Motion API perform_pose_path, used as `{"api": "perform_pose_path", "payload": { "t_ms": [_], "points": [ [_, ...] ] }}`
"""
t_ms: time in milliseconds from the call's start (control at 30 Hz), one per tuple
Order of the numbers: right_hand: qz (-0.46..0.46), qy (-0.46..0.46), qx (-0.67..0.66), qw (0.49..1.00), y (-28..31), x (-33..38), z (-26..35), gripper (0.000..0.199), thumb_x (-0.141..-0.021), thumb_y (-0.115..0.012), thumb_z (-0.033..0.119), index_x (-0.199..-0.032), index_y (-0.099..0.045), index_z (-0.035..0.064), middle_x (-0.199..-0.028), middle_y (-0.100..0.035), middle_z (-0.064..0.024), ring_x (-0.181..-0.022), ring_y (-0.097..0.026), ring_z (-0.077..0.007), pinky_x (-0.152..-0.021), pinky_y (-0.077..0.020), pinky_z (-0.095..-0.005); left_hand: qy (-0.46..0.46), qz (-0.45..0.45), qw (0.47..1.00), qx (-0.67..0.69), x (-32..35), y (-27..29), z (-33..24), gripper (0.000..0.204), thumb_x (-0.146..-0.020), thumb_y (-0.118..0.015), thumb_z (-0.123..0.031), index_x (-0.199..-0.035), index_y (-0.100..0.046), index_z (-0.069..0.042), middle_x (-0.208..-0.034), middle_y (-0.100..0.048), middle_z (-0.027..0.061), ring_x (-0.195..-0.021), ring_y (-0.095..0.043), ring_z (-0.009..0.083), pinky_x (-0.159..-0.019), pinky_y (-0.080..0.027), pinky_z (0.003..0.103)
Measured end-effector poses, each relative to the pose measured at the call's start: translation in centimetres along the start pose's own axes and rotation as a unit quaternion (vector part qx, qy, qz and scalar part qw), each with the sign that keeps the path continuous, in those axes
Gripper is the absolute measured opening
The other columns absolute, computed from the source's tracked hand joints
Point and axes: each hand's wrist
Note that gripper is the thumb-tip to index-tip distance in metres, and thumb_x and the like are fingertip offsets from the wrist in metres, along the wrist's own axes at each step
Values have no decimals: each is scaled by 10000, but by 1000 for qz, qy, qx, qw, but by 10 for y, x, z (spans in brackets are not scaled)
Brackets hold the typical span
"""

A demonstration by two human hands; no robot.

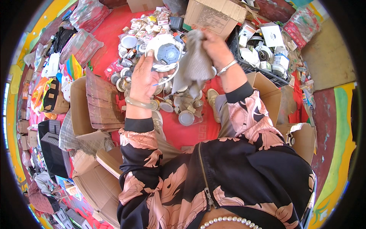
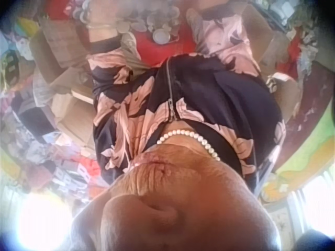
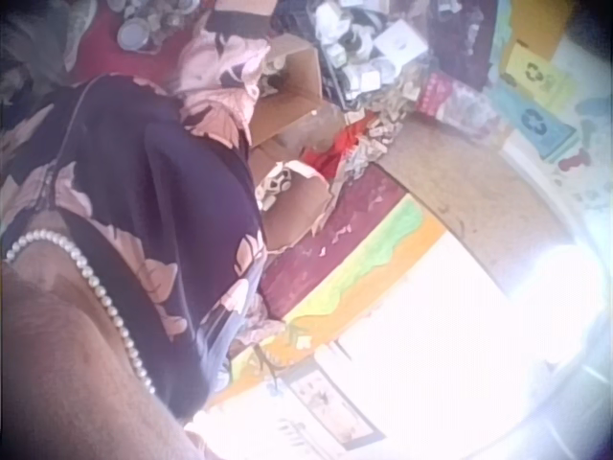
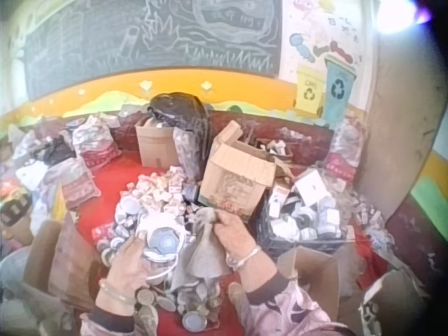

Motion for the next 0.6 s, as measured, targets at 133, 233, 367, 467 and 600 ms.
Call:
{"api": "perform_pose_path", "payload": {
  "t_ms": [133,233,367,467,600],
  "points": [
    [-24,15,-113,993,29,4,22,323,-857,-502,22,-1175,-513,-33,-1025,-609,-56,-891,-582,-116,-796,-472,-240,6,-22,994,-108,1,6,-5,365,-946,-448,-261,-1195,-462,5,-1092,-559,103,-927,-596,200,-697,-563,361],
    [38,70,66,995,17,4,24,354,-847,-541,59,-1196,-516,4,-1036,-608,-31,-899,-573,-102,-794,-464,-234,37,-18,980,-197,-1,13,4,337,-946,-451,-255,-1169,-504,-8,-1045,-562,80,-856,-577,137,-659,-566,317],
    [164,135,300,930,-8,9,10,345,-786,-607,93,-1125,-553,57,-948,-637,-78,-816,-576,-133,-762,-455,-262,36,35,963,-264,-2,13,15,377,-949,-442,-282,-1207,-476,-9,-1031,-570,79,-874,-591,149,-681,-552,324],
    [138,143,308,930,-17,11,2,277,-773,-608,80,-1045,-572,42,-848,-635,-123,-747,-587,-174,-710,-460,-299,42,-2,958,-283,-3,14,13,330,-943,-465,-254,-1160,-518,-12,-923,-593,50,-816,-571,107,-655,-533,274],
    [53,147,287,945,-20,16,17,243,-765,-619,108,-986,-572,18,-798,-612,-147,-707,-587,-235,-671,-458,-332,34,-18,995,-87,0,6,-5,335,-918,-507,-185,-1191,-487,8,-1019,-596,70,-903,-597,154,-701,-531,295]
  ]
}}
Point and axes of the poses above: each hand's wrist, its own x-axis away from the middle knuckle, its own y-axis out of the back of the hand, z = x × y
